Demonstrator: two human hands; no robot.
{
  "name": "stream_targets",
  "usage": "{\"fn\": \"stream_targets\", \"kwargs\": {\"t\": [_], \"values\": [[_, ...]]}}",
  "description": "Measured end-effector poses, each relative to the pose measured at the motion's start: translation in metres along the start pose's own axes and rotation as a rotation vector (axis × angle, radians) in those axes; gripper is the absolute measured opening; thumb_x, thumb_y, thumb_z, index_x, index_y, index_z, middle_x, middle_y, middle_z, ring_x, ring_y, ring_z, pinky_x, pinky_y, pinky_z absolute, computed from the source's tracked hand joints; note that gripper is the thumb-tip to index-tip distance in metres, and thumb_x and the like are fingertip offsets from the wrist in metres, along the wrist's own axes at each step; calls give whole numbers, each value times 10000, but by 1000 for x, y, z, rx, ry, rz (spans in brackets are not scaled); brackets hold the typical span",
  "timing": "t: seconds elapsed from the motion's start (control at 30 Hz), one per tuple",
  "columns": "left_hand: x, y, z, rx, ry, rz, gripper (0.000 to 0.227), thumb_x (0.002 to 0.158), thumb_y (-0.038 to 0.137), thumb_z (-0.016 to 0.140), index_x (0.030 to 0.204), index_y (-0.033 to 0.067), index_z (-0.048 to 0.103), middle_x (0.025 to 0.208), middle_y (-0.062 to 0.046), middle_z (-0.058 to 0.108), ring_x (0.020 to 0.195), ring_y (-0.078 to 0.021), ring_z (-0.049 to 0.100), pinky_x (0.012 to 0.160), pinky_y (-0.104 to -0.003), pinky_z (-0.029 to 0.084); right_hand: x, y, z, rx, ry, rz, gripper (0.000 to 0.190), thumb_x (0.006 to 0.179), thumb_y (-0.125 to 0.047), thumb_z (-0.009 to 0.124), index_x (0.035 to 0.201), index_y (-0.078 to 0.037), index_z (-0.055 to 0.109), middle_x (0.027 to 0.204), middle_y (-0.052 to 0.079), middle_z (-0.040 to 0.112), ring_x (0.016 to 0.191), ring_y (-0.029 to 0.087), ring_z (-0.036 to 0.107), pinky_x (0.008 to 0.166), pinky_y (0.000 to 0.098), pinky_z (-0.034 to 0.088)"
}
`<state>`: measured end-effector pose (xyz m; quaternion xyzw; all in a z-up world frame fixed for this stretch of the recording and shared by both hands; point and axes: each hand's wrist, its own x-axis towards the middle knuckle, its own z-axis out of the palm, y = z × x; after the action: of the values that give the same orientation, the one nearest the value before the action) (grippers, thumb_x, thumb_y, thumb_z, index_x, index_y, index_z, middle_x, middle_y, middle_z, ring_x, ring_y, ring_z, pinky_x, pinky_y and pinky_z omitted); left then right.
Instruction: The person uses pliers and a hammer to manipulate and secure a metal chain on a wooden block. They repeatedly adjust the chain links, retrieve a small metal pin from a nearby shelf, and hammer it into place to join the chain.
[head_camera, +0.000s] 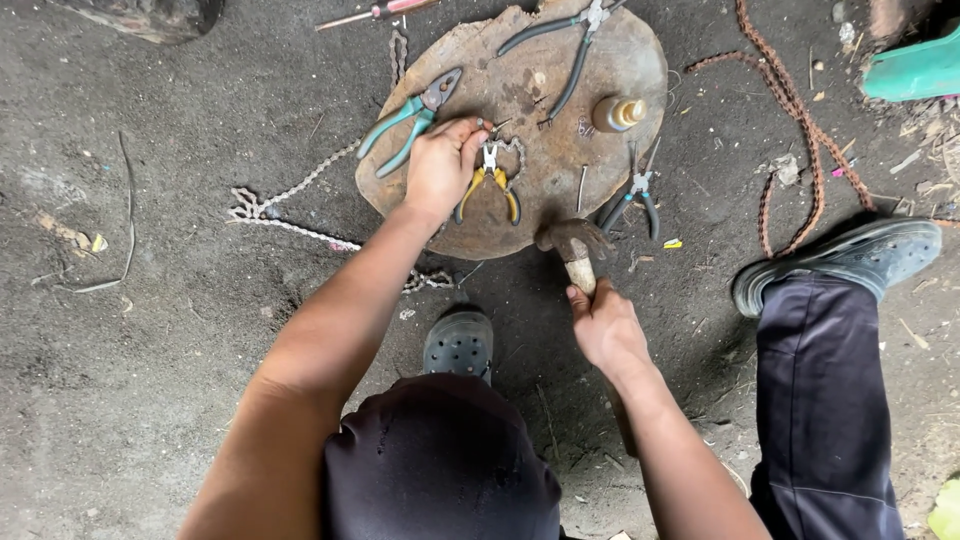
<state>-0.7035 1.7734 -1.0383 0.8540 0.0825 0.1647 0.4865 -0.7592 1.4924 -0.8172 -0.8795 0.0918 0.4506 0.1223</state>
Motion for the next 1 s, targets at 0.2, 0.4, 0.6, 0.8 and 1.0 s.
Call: {"fn": "stream_targets", "kwargs": {"t": [0.2,0.4,0.6,0.8,1.0], "values": [[-3,-19,10,115,-15,63,138,1101,220,729,1137,167,851,1051,-44,862,1026,-295,821,905,-422,670,-2,0,3,34,8,6,550,1112,-533,512,1252,-38,707,1141,336,795,1236,524,735,1009,643,575],[-5,-21,12,127,22,111,134,1099,225,722,1120,177,845,1033,-32,862,990,-299,825,871,-419,677,-7,0,6,39,24,4,539,1108,-545,519,1234,-58,713,1107,321,801,1215,512,746,978,646,577],[-4,-24,17,175,57,139,112,1076,295,748,1120,252,842,1029,52,860,996,-210,826,851,-370,683,-8,-4,5,44,18,16,533,1110,-520,523,1243,-40,715,1113,344,796,1218,530,739,984,657,569],[2,8,-1,271,-97,121,203,1104,211,744,1186,46,831,1040,-139,875,842,-278,861,900,-427,716,1,-12,1,120,-102,162,406,1207,-432,442,1404,-91,539,945,147,700,695,251,631,641,480,596],[0,6,1,245,-64,89,177,1109,212,732,1198,89,822,920,-103,860,732,-246,825,766,-405,729,3,-11,3,107,-100,172,371,1225,-429,446,1293,-77,543,932,138,682,695,242,621,649,472,599]]}}
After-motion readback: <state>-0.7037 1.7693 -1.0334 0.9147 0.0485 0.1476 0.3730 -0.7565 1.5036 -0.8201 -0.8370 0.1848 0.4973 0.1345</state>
